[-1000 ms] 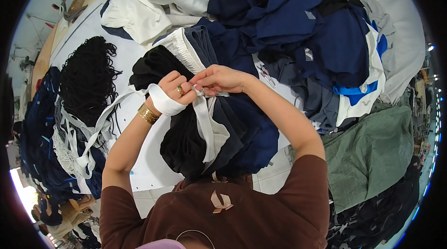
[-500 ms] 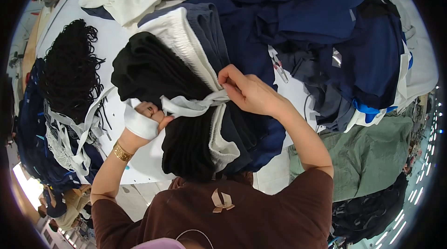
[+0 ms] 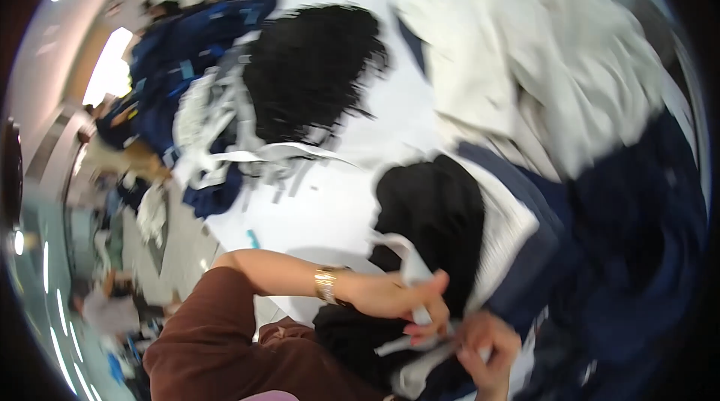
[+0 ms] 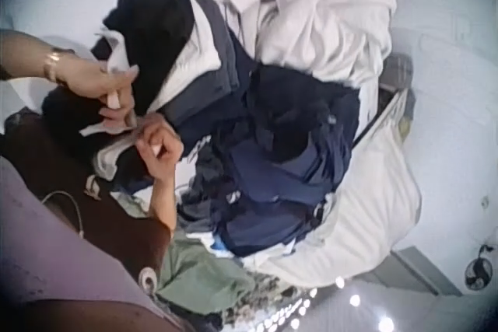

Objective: Sorting and bundling blue shorts with fabric strips at a large workbench in a garment factory.

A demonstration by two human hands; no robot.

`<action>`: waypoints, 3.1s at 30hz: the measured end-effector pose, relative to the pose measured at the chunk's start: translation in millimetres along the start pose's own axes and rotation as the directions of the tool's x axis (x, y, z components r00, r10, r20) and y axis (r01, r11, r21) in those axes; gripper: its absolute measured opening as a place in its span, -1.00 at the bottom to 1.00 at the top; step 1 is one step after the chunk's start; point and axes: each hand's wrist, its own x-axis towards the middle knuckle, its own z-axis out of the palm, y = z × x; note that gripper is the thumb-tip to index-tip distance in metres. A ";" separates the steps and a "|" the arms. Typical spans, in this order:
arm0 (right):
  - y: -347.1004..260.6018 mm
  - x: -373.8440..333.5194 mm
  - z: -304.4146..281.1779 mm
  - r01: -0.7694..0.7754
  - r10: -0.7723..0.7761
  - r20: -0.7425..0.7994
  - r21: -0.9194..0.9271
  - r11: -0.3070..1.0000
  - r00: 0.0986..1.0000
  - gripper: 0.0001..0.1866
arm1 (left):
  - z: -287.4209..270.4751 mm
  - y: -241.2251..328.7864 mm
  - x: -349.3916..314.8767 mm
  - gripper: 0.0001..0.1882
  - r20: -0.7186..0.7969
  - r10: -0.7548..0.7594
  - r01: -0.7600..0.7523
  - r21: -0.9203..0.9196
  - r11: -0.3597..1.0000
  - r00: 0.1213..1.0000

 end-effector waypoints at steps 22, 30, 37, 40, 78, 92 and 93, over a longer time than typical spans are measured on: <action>-30.8 51.8 -18.0 -0.033 0.029 0.229 0.016 0.999 0.973 -0.50 | -10.4 24.9 -46.9 -0.37 -0.374 0.179 -0.027 0.377 0.926 0.910; 9.6 24.1 -14.5 -0.189 0.202 -0.095 0.134 0.973 0.975 -0.53 | -45.9 -39.0 -48.4 -0.31 -0.514 0.162 -0.211 -0.038 0.977 0.842; 33.0 4.1 -15.4 -0.074 0.078 -0.410 0.024 0.997 0.909 -0.68 | -38.8 -62.5 -47.0 -0.38 -0.601 0.230 -0.370 -0.117 0.922 0.765; 50.2 -24.4 -46.3 0.090 -0.502 -0.195 -0.868 0.489 0.842 -0.78 | -33.5 -73.8 -48.1 -0.51 -0.700 0.165 -0.434 -0.226 0.872 0.695; -28.7 -52.4 71.7 0.353 -0.271 -0.577 0.032 0.935 0.771 -0.82 | -5.2 -70.9 -54.5 -0.76 -0.790 0.307 -0.602 -0.096 0.792 0.531; 25.1 45.7 106.9 0.085 -0.354 -0.145 -0.825 0.559 0.924 -0.84 | -2.9 -69.6 -71.5 -0.73 -0.775 0.351 -0.649 -0.098 0.754 0.525; 28.0 42.2 110.3 0.125 -0.368 -0.133 -0.792 0.597 0.920 -0.83 | -4.4 -77.3 -72.4 -0.80 -0.770 0.341 -0.667 -0.143 0.731 0.539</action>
